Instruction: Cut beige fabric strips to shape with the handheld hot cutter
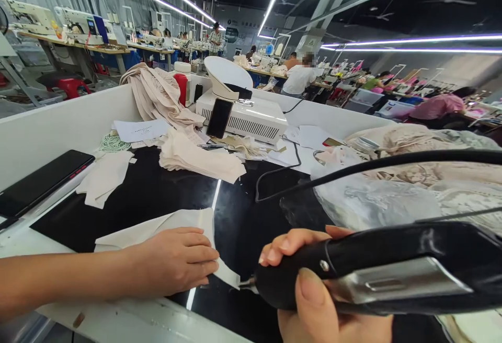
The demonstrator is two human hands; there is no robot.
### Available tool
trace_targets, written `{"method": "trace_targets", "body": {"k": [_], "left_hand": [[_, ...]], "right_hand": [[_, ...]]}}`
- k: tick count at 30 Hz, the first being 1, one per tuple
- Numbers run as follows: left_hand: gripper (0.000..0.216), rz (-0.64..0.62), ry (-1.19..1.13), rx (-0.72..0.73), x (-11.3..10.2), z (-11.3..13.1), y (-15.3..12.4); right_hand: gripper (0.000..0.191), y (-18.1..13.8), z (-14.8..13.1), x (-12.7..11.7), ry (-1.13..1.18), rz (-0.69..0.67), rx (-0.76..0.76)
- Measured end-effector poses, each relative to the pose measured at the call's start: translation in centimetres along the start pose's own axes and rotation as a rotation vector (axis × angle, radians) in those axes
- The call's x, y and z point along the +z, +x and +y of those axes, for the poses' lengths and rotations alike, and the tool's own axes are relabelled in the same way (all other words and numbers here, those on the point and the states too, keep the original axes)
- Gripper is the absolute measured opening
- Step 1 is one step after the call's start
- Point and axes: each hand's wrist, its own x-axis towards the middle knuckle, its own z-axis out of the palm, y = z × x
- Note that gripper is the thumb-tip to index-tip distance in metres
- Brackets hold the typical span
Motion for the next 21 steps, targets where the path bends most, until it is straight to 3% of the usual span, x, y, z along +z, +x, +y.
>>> {"method": "trace_targets", "body": {"k": [5,12,21], "left_hand": [[0.023,0.052,-0.006,0.010,0.1,0.0,0.2],[0.018,0.085,-0.028,0.012,0.5,-0.1,0.2],[0.021,0.127,-0.044,0.006,0.7,0.0,0.0]], "right_hand": [[0.048,0.8,0.2,1.5,0.001,-0.032,-0.009],[0.041,0.6,1.8,4.5,0.062,0.025,-0.156],[0.042,0.5,1.7,4.3,0.040,0.014,-0.119]]}}
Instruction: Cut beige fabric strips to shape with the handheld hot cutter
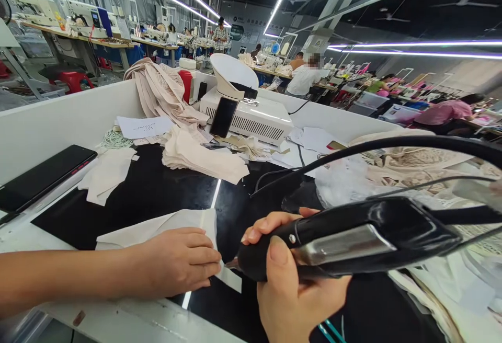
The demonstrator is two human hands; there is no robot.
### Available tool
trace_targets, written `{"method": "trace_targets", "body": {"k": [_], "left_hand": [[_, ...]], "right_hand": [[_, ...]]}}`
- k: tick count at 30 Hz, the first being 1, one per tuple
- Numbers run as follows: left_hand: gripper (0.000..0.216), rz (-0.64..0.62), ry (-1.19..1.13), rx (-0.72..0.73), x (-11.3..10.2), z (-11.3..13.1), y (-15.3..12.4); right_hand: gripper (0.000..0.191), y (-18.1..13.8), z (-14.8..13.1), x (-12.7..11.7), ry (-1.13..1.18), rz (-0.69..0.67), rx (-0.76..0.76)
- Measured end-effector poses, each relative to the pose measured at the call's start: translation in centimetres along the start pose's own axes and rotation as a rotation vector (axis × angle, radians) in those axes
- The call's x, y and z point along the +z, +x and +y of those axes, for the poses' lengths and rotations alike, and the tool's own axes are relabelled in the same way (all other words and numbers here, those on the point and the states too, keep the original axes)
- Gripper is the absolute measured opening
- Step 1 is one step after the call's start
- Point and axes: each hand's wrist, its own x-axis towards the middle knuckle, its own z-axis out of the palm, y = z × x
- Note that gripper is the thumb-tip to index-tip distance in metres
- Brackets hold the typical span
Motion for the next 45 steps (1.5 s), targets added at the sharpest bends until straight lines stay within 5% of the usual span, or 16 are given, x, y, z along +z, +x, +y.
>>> {"method": "trace_targets", "body": {"k": [7,25,35,45], "left_hand": [[0.027,-0.090,0.019,-0.005,-0.5,0.0,0.2],[0.027,-0.056,0.028,0.019,-0.4,-0.1,0.3],[0.017,-0.063,0.020,0.011,-0.3,-0.1,-0.1],[0.017,-0.098,-0.023,-0.012,-0.7,-0.3,0.1]], "right_hand": [[0.052,-0.3,-0.2,-1.3,-0.044,0.109,0.039],[0.045,-1.7,-0.5,-0.5,0.033,-0.035,0.023],[0.050,-1.2,-0.9,-1.8,-0.003,0.091,0.028],[0.042,-1.6,-1.1,-2.0,-0.044,0.039,0.000]]}}
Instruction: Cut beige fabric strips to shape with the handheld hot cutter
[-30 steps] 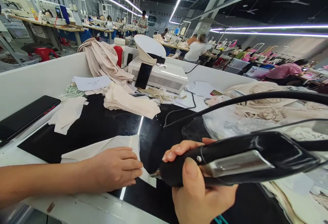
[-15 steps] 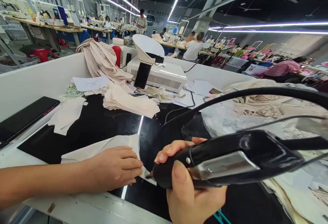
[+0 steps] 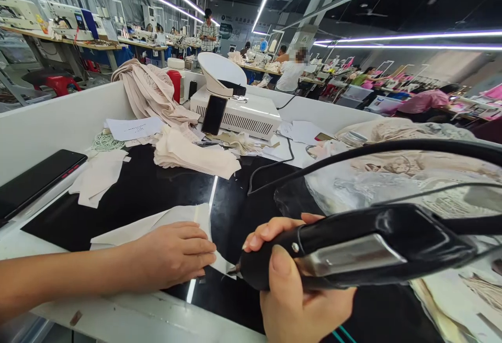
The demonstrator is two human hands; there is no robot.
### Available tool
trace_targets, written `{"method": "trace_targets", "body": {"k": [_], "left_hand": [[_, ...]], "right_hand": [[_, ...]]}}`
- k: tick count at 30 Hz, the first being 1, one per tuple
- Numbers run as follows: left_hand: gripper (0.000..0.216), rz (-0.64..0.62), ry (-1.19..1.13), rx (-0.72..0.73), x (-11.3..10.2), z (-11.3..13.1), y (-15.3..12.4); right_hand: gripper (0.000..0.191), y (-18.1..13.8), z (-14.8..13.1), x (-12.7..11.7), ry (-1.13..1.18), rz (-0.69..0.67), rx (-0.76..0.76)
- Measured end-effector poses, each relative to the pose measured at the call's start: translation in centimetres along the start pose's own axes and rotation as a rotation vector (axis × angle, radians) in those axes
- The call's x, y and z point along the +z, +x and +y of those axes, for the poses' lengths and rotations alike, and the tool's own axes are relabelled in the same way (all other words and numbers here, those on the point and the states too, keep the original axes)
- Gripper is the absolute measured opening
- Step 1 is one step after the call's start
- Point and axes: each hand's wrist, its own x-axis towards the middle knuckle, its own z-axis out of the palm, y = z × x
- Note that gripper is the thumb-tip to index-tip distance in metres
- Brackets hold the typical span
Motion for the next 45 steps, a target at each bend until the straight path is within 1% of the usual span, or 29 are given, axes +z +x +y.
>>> {"method": "trace_targets", "body": {"k": [4,6,10,13,18,21,23,24,26,29,31,33,36,40,45], "left_hand": [[0.021,0.105,-0.001,-0.045,-0.7,-1.3,-0.1],[0.024,0.105,-0.015,-0.091,-0.9,-2.1,-0.4],[0.023,-0.032,-0.051,-0.160,-1.1,-3.0,-0.7],[0.021,-0.122,-0.081,-0.232,-1.6,-2.5,-0.8],[0.029,-0.240,-0.280,-0.459,-3.6,-0.9,-0.4],[0.026,-0.259,-0.278,-0.546,-4.5,-0.9,0.1],[0.017,-0.230,-0.230,-0.524,-4.7,-1.5,0.5],[0.011,-0.212,-0.218,-0.478,-4.7,-1.9,0.8],[0.002,-0.198,-0.245,-0.333,-4.6,-2.9,1.6],[0.021,-0.236,-0.369,-0.120,-4.0,-4.5,3.0],[0.027,-0.286,-0.433,-0.054,-3.6,-5.3,3.8],[0.029,-0.339,-0.452,-0.035,-3.2,-5.9,4.3],[0.032,-0.403,-0.452,-0.057,-2.8,-6.3,4.4],[0.034,-0.442,-0.470,-0.115,-2.9,-6.5,3.8],[0.033,-0.481,-0.468,-0.135,-3.2,-6.5,3.4]], "right_hand": [[0.043,1.0,0.6,-0.3,-0.004,-0.028,-0.045],[0.044,1.9,1.2,-0.5,-0.023,0.006,-0.072],[0.041,3.8,2.3,-0.9,-0.042,0.068,-0.085],[0.041,4.4,2.7,-0.8,-0.018,0.080,-0.077],[0.042,3.8,2.7,0.0,0.005,-0.002,-0.088],[0.041,3.3,2.7,0.7,0.049,-0.057,-0.096],[0.040,3.1,2.8,1.0,0.078,-0.073,-0.098],[0.040,3.0,2.9,1.1,0.083,-0.074,-0.095],[0.038,2.8,3.0,1.4,0.083,-0.070,-0.084],[0.037,2.5,3.1,1.7,0.074,-0.056,-0.066],[0.035,2.3,3.2,1.9,0.059,-0.049,-0.056],[0.031,2.2,3.1,2.0,0.040,-0.057,-0.051],[0.027,2.1,3.0,2.2,0.034,-0.071,-0.055],[0.033,2.2,3.0,2.2,0.059,-0.070,-0.040],[0.039,2.1,3.4,2.3,0.041,-0.088,-0.026]]}}
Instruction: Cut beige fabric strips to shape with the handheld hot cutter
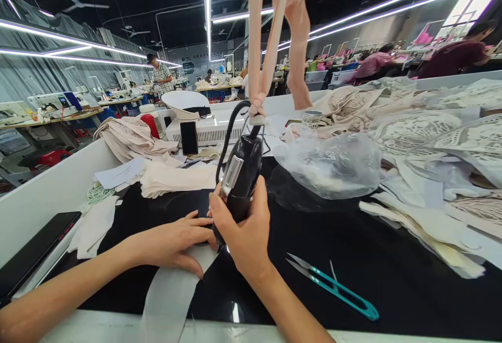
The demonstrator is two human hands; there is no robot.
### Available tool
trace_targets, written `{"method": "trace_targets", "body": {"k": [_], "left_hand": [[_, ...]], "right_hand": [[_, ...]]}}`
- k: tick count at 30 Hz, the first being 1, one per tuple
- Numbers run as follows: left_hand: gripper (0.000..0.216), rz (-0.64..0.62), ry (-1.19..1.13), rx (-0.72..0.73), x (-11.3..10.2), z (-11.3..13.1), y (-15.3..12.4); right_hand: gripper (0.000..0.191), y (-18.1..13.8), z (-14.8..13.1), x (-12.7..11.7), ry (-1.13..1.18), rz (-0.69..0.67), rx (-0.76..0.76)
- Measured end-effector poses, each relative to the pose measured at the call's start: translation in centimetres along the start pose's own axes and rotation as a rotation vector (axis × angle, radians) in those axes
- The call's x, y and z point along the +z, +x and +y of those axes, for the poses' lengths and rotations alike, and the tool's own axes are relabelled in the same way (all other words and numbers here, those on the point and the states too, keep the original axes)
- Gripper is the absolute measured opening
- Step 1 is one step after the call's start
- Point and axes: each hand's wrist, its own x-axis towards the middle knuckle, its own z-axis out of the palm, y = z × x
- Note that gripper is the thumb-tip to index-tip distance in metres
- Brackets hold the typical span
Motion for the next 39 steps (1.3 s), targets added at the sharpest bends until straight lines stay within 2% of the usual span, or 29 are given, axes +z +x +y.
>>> {"method": "trace_targets", "body": {"k": [14,19,25,39], "left_hand": [[0.029,-0.037,-0.036,-0.039,-0.3,0.3,0.2],[0.036,-0.044,-0.070,-0.060,-0.3,0.2,0.3],[0.040,-0.069,-0.128,-0.055,-0.3,-0.3,0.6],[0.061,-0.050,-0.064,-0.002,-0.4,-0.5,0.9]], "right_hand": [[0.035,-0.7,0.4,0.0,-0.051,-0.019,0.014],[0.031,-1.1,0.0,0.5,-0.009,0.000,0.007],[0.042,-2.3,0.2,0.3,0.056,-0.028,0.057],[0.044,-3.2,0.3,0.6,0.037,-0.036,0.063]]}}
